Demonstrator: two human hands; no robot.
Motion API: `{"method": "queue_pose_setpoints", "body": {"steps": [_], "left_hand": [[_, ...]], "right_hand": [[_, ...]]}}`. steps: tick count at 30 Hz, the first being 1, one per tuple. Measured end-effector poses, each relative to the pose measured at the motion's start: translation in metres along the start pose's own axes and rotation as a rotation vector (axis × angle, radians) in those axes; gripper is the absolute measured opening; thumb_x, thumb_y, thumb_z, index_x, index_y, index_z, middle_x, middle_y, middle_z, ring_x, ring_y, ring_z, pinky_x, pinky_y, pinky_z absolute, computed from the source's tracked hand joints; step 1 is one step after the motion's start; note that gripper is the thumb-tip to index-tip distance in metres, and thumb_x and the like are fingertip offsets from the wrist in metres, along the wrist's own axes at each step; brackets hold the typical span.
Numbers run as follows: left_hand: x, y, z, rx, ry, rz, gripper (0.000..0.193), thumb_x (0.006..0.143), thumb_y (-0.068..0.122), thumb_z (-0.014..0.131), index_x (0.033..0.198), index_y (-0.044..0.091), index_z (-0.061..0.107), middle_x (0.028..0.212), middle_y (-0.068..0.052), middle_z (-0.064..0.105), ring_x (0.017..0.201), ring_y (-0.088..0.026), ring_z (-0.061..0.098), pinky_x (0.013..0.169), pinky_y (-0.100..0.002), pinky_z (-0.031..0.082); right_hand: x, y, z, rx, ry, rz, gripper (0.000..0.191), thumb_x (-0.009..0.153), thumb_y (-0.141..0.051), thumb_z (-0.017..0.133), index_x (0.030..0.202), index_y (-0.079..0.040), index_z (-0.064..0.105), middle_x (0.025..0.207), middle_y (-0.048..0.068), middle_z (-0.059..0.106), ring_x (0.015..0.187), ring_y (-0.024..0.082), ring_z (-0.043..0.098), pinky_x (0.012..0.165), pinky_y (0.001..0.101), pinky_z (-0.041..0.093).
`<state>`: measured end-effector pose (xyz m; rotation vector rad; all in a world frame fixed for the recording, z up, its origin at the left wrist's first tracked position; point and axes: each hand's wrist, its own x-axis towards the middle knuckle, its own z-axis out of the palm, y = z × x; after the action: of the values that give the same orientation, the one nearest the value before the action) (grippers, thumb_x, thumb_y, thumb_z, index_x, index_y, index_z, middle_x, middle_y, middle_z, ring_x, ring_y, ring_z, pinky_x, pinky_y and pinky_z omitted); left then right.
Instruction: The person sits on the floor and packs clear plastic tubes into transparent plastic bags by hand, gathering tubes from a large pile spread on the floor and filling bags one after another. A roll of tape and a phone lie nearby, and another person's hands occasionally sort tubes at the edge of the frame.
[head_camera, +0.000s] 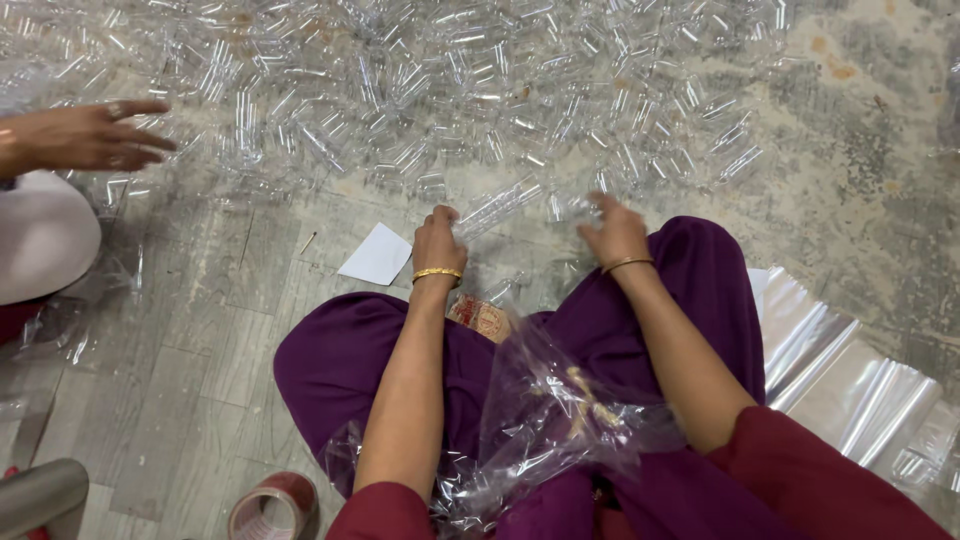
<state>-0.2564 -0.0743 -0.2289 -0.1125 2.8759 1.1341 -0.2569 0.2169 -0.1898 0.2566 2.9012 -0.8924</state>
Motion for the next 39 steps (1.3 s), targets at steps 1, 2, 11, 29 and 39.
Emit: {"method": "queue_pose_setpoints", "body": {"steps": [1, 2, 11, 29, 39], "left_hand": [[-0.001, 0.0, 0.002, 0.019, -0.004, 0.003, 0.047, 0.075, -0.007, 0.068, 0.118, 0.009, 0.058, 0.115, -0.019, 0.067, 0.105, -0.043, 0.063, 0.089, -0.051, 0.051], [-0.002, 0.0, 0.004, -0.007, -0.028, 0.044, 0.048, 0.073, -0.007, 0.068, 0.117, 0.009, 0.058, 0.115, -0.019, 0.067, 0.105, -0.044, 0.063, 0.089, -0.051, 0.051], [-0.004, -0.001, 0.009, -0.07, -0.117, 0.121, 0.049, 0.07, -0.006, 0.068, 0.116, 0.009, 0.057, 0.114, -0.021, 0.066, 0.106, -0.045, 0.062, 0.09, -0.051, 0.05], [0.002, -0.005, 0.01, -0.079, -0.051, 0.096, 0.049, 0.07, -0.009, 0.068, 0.115, 0.008, 0.056, 0.113, -0.02, 0.067, 0.103, -0.044, 0.063, 0.087, -0.051, 0.051], [0.003, -0.003, 0.005, -0.027, -0.025, 0.034, 0.05, 0.07, -0.009, 0.069, 0.115, 0.009, 0.057, 0.113, -0.021, 0.067, 0.103, -0.044, 0.063, 0.087, -0.051, 0.051]], "right_hand": [[0.001, -0.002, -0.006, 0.009, 0.061, -0.062, 0.056, 0.08, -0.016, 0.081, 0.133, -0.01, 0.064, 0.11, 0.022, 0.072, 0.098, 0.037, 0.072, 0.088, 0.0451, 0.056], [0.001, -0.004, -0.012, 0.016, 0.122, -0.121, 0.057, 0.081, -0.015, 0.079, 0.135, -0.009, 0.063, 0.109, 0.022, 0.072, 0.098, 0.038, 0.072, 0.087, 0.0462, 0.056], [0.001, -0.007, 0.001, -0.116, 0.181, -0.223, 0.057, 0.088, 0.002, 0.062, 0.143, -0.007, 0.055, 0.115, 0.024, 0.069, 0.099, 0.043, 0.066, 0.088, 0.0515, 0.054], [0.015, -0.019, 0.012, 0.258, 0.318, -0.295, 0.056, 0.091, 0.01, 0.052, 0.143, -0.01, 0.053, 0.132, 0.017, 0.067, 0.12, 0.032, 0.068, 0.105, 0.042, 0.054], [0.045, -0.011, -0.008, 0.494, 0.498, -0.082, 0.013, 0.094, 0.004, 0.065, 0.102, -0.005, 0.069, 0.098, 0.006, 0.07, 0.082, 0.016, 0.07, 0.07, 0.0304, 0.06]]}}
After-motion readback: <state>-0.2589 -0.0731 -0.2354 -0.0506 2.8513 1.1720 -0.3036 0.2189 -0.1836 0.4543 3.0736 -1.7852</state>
